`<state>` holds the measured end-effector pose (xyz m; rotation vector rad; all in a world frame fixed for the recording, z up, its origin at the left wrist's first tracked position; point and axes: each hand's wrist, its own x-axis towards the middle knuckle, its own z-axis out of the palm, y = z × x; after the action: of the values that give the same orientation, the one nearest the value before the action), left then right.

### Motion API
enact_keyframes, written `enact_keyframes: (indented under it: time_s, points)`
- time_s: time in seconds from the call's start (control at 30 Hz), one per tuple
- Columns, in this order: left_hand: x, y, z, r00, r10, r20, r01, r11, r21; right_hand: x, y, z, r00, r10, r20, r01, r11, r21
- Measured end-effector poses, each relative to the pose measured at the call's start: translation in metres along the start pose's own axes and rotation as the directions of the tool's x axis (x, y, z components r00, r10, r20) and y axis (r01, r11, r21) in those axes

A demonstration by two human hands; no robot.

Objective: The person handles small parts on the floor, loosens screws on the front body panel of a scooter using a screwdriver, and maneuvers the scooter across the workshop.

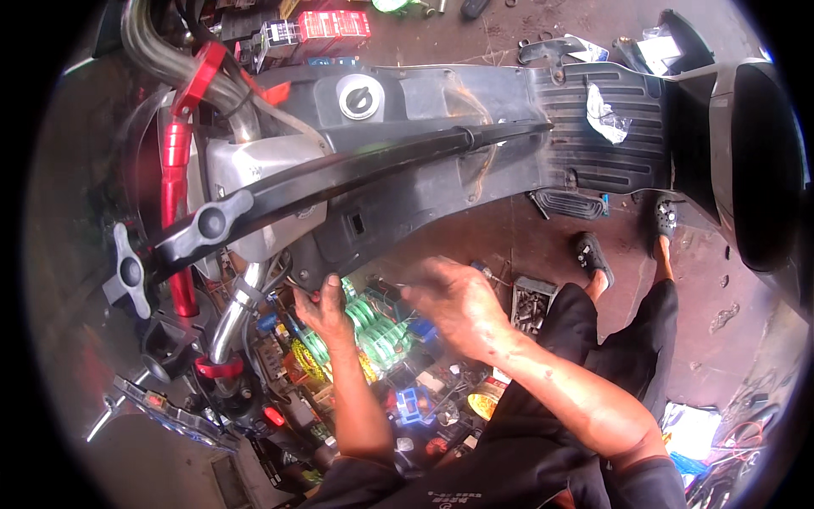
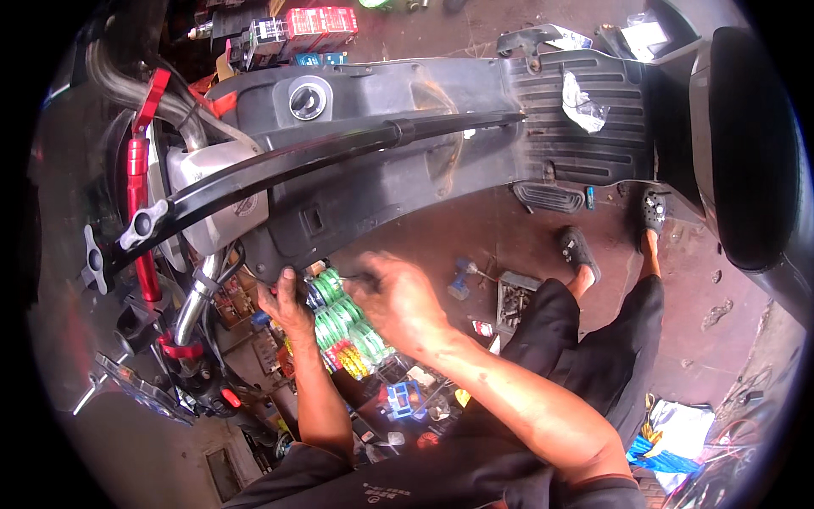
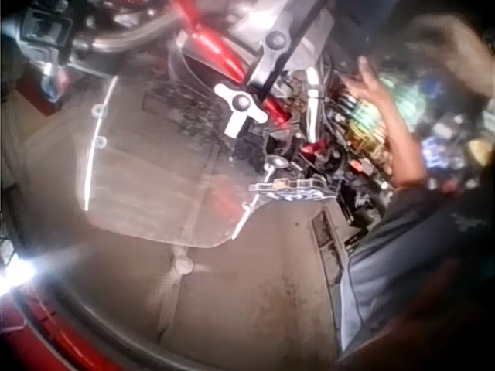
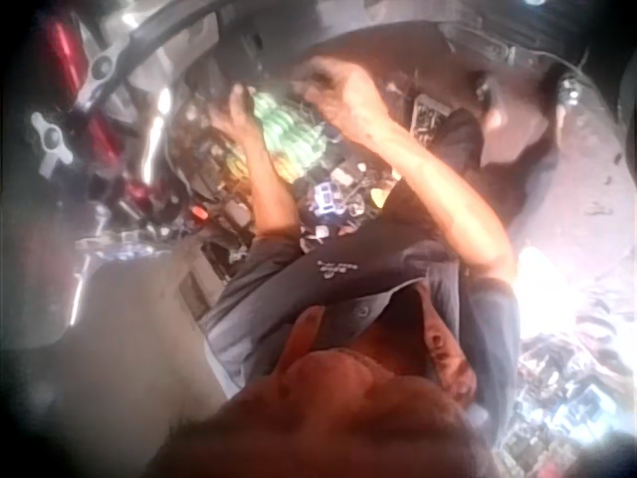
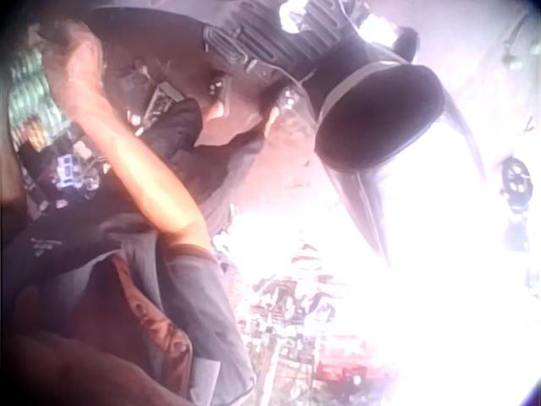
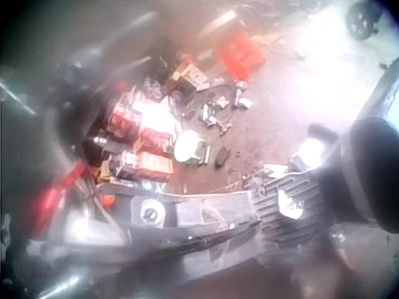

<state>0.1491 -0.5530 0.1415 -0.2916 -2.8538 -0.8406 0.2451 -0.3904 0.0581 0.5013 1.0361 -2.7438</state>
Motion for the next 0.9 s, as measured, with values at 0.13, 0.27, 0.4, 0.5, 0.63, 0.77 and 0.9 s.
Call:
enact_keyframes:
  time_s: [0.13, 0.27, 0.4, 0.5, 0.63, 0.77, 0.9]
  points:
    - [0.001, -0.01, -0.01, 0.995, -0.094, 0.013, 0.094, 0.995, 0.018, 0.015, -0.009, 0.029, 0.954, -0.297, -0.039, 0.284, 0.939, -0.195]
    - [0.003, -0.013, -0.008, 0.997, 0.078, 0.009, -0.078, 0.995, 0.062, 0.023, -0.016, 0.05, 0.932, -0.361, -0.035, 0.355, 0.927, -0.125]
    - [0.002, -0.009, 0.002, 0.965, 0.259, -0.034, -0.253, 0.958, 0.137, 0.019, -0.019, 0.054, 0.971, -0.236, -0.032, 0.237, 0.971, 0.041]
    - [-0.005, -0.026, -0.002, 0.991, 0.121, -0.053, -0.12, 0.993, 0.01, 0.01, -0.011, 0.052, 0.988, -0.088, -0.13, 0.107, 0.984, 0.141]
    - [-0.041, -0.013, 0.001, 0.982, 0.051, -0.181, -0.081, 0.984, -0.16, -0.006, 0.011, 0.026, 0.988, 0.074, -0.132, -0.027, 0.944, 0.328]
    - [-0.106, 0.006, 0.0, 0.971, -0.228, 0.068, 0.237, 0.9, -0.367, -0.035, 0.008, 0.016, 0.976, 0.218, -0.015, -0.204, 0.936, 0.287]
    - [-0.112, 0.052, 0.014, 0.914, -0.339, 0.221, 0.405, 0.759, -0.509, -0.05, 0.016, 0.018, 0.949, 0.273, 0.159, -0.316, 0.844, 0.434]
